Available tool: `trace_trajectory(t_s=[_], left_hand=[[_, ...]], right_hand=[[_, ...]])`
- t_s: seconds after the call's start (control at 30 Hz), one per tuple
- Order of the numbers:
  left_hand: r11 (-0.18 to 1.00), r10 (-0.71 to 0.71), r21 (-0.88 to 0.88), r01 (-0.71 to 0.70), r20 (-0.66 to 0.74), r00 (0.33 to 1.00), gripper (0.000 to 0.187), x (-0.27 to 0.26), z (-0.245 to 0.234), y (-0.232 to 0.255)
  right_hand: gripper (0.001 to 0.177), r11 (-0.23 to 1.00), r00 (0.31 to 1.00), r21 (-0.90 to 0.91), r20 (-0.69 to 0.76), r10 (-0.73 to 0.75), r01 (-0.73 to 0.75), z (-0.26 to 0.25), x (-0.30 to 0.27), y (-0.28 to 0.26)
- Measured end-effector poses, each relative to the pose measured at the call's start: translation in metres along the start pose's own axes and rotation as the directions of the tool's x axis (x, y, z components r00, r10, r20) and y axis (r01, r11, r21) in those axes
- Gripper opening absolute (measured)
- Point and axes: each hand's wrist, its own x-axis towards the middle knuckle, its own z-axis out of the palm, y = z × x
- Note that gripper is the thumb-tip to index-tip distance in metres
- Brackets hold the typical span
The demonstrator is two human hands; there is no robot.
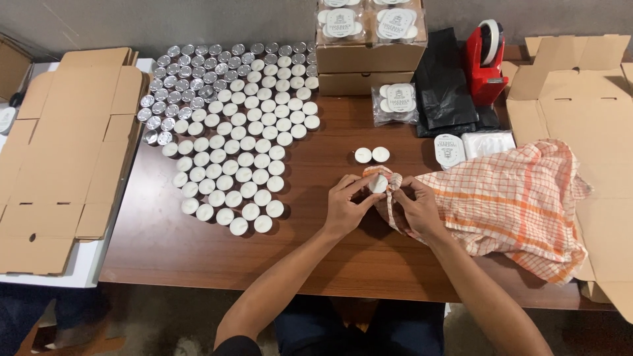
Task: Cleaning individual tea light candles with a cloth and packing them into small plastic bags in sets of six.
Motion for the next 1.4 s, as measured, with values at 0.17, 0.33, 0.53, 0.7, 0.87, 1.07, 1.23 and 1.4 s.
trace_trajectory(t_s=[0.17,0.33,0.53,0.7,0.87,1.07,1.23,1.4], left_hand=[[1.0,0.005,-0.008,-0.005,-0.001,1.0,0.039,0.002,-0.001,0.001],[0.999,0.026,0.021,-0.026,-0.001,1.0,0.038,0.003,-0.001,0.002],[0.995,0.071,0.075,-0.069,-0.025,0.997,0.038,0.003,-0.002,0.002],[0.999,0.049,-0.019,-0.049,0.007,0.999,0.038,0.004,0.001,0.008],[0.997,0.065,-0.028,-0.065,0.004,0.998,0.04,0.003,0.002,0.017],[0.995,0.073,-0.072,-0.074,-0.014,0.997,0.038,0.005,0.002,0.023],[0.994,0.073,-0.082,-0.075,-0.018,0.997,0.038,0.005,0.001,0.021],[0.997,0.078,-0.018,-0.079,-0.038,0.996,0.037,0.002,0.001,0.01]], right_hand=[[0.011,0.98,0.999,-0.195,0.009,-0.045,0.046,0.046,-0.01,-0.057],[0.012,0.972,0.998,-0.229,0.032,-0.052,0.058,0.014,-0.005,-0.027],[0.004,0.99,0.989,0.092,0.118,0.093,-0.104,0.019,-0.006,-0.029],[0.026,0.925,0.972,0.324,0.186,0.143,-0.198,-0.005,-0.003,0.0],[0.017,0.915,0.974,0.337,0.042,0.222,-0.223,0.05,-0.02,-0.063],[0.025,0.919,0.988,0.363,0.067,0.141,-0.156,0.015,-0.015,-0.015],[0.02,0.927,0.994,0.36,0.017,0.108,-0.107,0.018,-0.016,-0.015],[0.005,0.988,0.997,0.133,0.03,0.072,-0.075,-0.001,-0.002,0.008]])
